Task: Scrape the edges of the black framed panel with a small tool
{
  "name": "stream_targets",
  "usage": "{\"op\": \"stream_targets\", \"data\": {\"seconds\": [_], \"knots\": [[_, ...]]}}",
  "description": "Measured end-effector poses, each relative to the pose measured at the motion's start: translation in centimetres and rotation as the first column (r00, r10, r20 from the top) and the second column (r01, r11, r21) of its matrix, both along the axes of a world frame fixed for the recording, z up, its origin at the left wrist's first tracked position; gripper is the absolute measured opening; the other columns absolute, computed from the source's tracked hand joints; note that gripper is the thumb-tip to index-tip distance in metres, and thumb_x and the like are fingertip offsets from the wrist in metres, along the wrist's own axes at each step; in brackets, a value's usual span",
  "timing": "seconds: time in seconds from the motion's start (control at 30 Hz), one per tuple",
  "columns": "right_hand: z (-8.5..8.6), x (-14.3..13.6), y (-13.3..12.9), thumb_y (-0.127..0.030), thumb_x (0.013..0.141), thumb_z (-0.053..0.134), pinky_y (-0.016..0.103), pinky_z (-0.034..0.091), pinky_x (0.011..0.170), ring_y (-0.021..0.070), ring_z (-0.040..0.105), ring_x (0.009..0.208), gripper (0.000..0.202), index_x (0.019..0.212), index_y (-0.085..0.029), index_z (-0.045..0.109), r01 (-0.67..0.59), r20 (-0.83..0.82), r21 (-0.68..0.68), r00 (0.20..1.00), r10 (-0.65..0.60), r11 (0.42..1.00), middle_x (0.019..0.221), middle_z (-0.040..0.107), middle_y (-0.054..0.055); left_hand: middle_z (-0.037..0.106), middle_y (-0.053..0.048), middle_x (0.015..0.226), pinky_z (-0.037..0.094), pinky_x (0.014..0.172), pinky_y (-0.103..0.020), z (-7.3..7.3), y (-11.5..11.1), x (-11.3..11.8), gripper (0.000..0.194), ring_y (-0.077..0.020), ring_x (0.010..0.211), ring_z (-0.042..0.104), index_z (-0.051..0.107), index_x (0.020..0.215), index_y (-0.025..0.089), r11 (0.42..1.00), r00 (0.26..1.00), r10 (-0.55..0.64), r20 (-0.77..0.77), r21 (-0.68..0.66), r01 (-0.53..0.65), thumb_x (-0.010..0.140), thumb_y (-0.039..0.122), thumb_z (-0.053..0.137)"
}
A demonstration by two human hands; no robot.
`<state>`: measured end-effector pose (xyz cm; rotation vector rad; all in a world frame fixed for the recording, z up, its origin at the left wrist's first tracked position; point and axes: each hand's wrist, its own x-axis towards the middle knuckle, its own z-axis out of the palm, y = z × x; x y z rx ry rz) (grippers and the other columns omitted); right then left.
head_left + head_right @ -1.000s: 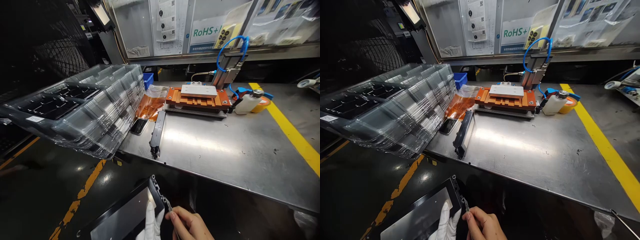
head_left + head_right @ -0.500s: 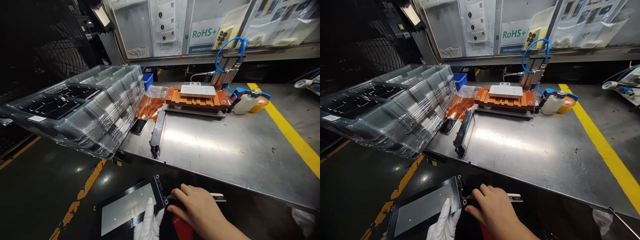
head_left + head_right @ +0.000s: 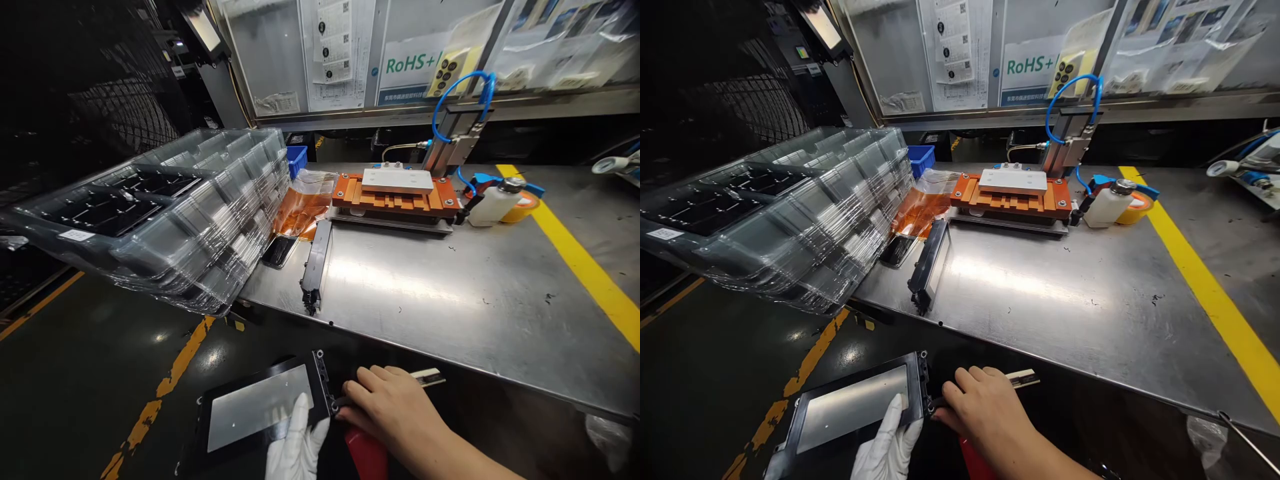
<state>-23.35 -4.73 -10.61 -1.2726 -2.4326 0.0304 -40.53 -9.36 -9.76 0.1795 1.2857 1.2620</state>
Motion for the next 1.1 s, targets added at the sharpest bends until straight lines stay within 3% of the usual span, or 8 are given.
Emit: {"op": "stream_targets", "data": {"seconds": [0.1,0.3,0.73,0.93,1.1], "knots": [[0.0,0.2,0.1,-0.045,0.076,0.086,0.034,0.026,0.052,0.0151,0.054,0.053,0.038,0.070,-0.023,0.056,-0.042,0.001,0.021,0.999,0.042,0.999,0.063,0.060,-0.005,0.068,-0.005,0.097,0.059,0.067,-0.029,0.3,0.2,-0.2,0.022,-0.0143,0.078,0.066,0.064,0.106,0.014,1.000,0.999,-0.005,0.033,-0.026,0.006,0.094,0.034,0.062],[0.1,0.7,0.3,-0.056,0.098,0.053,0.035,0.025,0.052,0.0148,0.051,0.052,0.044,0.069,-0.023,0.054,-0.141,-0.003,0.022,0.990,0.141,0.990,0.061,0.059,-0.004,0.068,-0.004,0.097,0.059,0.068,-0.031,0.5,0.6,-1.2,0.026,-0.0153,0.078,0.066,0.064,0.107,0.014,0.998,0.996,-0.022,0.087,-0.060,0.028,0.094,0.037,0.062],[0.5,0.8,0.3,-0.062,0.102,0.027,0.034,0.025,0.049,0.0130,0.048,0.047,0.062,0.064,-0.022,0.052,-0.194,-0.090,0.033,0.976,0.196,0.980,0.056,0.056,-0.004,0.068,-0.005,0.097,0.059,0.065,-0.030,0.1,1.1,-2.4,0.029,-0.0146,0.076,0.066,0.063,0.111,0.015,0.996,0.994,-0.034,0.101,-0.080,0.042,0.095,0.039,0.060],[0.3,0.6,0.6,-0.070,0.097,0.026,0.033,0.026,0.050,0.0140,0.052,0.049,0.064,0.070,-0.022,0.058,-0.121,-0.126,0.002,0.985,0.121,0.993,0.058,0.058,-0.003,0.068,-0.005,0.099,0.059,0.066,-0.029,0.1,0.9,-2.2,0.025,-0.0148,0.078,0.067,0.064,0.109,0.016,0.996,0.995,-0.035,0.092,-0.074,0.042,0.095,0.036,0.061],[0.4,0.5,0.8,-0.065,0.100,0.024,0.032,0.027,0.050,0.0136,0.051,0.049,0.064,0.067,-0.022,0.057,-0.076,-0.145,0.027,0.986,0.079,0.997,0.057,0.056,-0.002,0.068,-0.005,0.098,0.059,0.068,-0.031,0.4,-0.1,-1.5,0.026,-0.0153,0.079,0.066,0.064,0.108,0.015,0.997,0.995,-0.041,0.091,-0.066,0.047,0.095,0.037,0.061]]}}
